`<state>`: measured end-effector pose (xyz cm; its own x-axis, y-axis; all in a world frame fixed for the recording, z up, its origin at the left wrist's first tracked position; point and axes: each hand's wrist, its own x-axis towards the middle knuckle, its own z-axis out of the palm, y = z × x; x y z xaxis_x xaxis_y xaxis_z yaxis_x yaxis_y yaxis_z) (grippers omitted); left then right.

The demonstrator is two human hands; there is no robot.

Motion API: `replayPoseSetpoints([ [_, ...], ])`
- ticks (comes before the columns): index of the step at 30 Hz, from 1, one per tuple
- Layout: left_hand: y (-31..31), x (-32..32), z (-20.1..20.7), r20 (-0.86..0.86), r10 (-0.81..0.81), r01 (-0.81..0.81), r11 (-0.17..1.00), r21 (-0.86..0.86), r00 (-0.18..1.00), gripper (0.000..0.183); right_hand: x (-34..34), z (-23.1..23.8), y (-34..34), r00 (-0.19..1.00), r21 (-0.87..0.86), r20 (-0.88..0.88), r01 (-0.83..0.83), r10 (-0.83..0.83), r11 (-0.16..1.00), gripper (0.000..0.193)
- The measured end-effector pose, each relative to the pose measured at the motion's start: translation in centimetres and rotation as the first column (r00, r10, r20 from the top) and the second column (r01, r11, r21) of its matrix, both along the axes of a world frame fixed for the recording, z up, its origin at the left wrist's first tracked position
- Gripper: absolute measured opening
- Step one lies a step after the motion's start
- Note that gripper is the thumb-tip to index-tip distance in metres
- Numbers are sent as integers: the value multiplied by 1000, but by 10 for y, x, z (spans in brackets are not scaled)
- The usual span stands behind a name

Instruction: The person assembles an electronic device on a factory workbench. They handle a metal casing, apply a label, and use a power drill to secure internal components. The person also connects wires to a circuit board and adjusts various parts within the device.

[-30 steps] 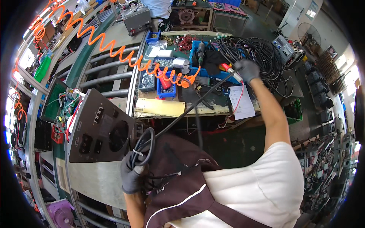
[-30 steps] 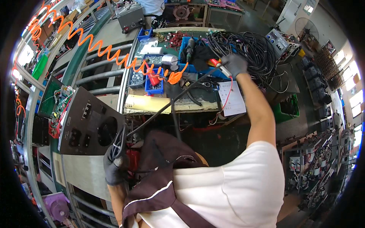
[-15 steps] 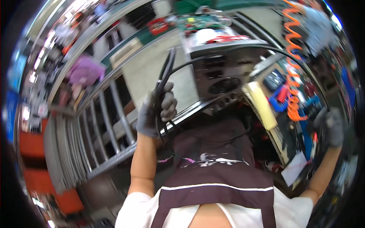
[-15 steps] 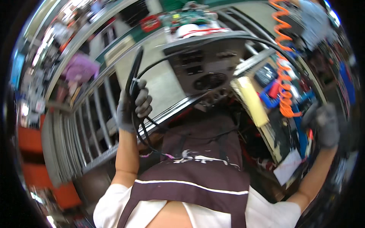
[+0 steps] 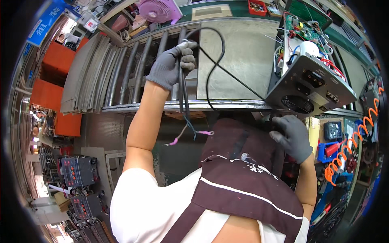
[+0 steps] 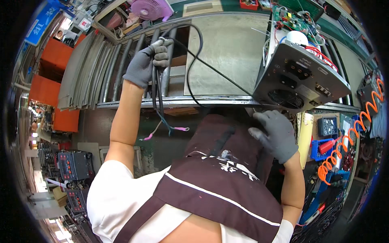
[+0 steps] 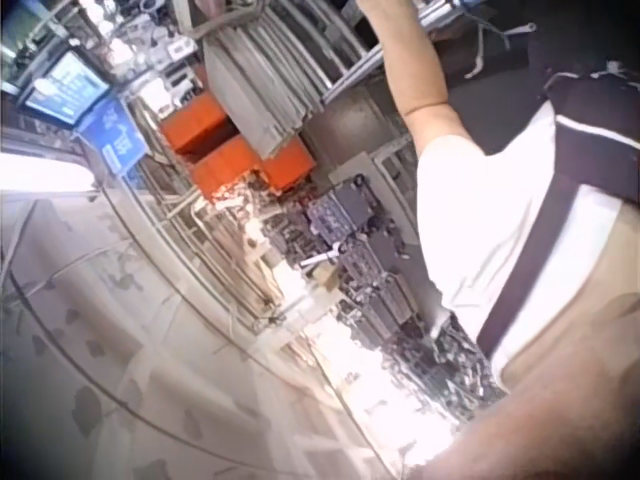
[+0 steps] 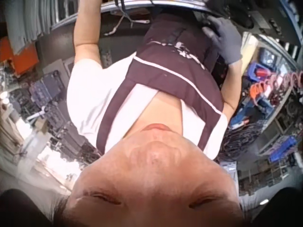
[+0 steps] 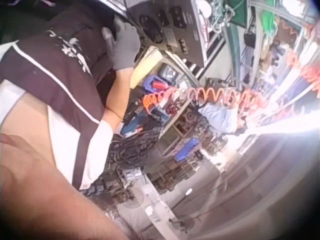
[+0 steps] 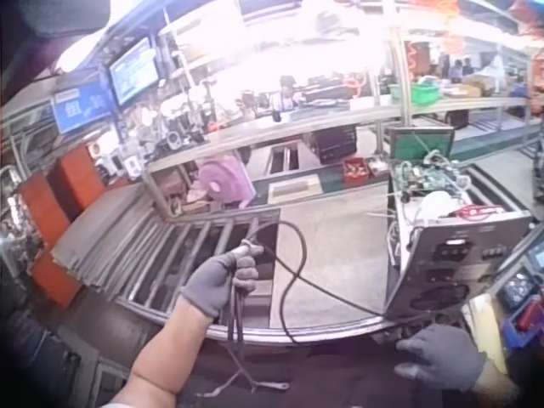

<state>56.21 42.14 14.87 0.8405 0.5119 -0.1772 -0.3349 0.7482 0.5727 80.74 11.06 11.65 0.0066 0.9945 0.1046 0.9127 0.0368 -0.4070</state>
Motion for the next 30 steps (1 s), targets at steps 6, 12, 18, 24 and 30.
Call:
replayPoseSetpoints([
  [6,-5,14,-13,70,122,-87,922,-376,990,13,-30,10,47,999,365,-19,33,-28,930,56],
  [12,-61,74,-59,-156,264,-225,948,227,952,16,-54,8,98,950,666,-15,-223,312,712,54],
  [18,-106,117,-86,-444,106,-174,978,-116,890,18,-35,-22,91,666,505,-673,96,322,858,22],
  [24,-92,116,-149,-137,6,-96,743,-663,990,31,-26,-39,80,503,331,-843,201,193,922,33],
  [30,-81,110,-156,-328,123,-331,619,-712,937,17,-12,-19,35,289,102,-957,405,-21,909,33],
])
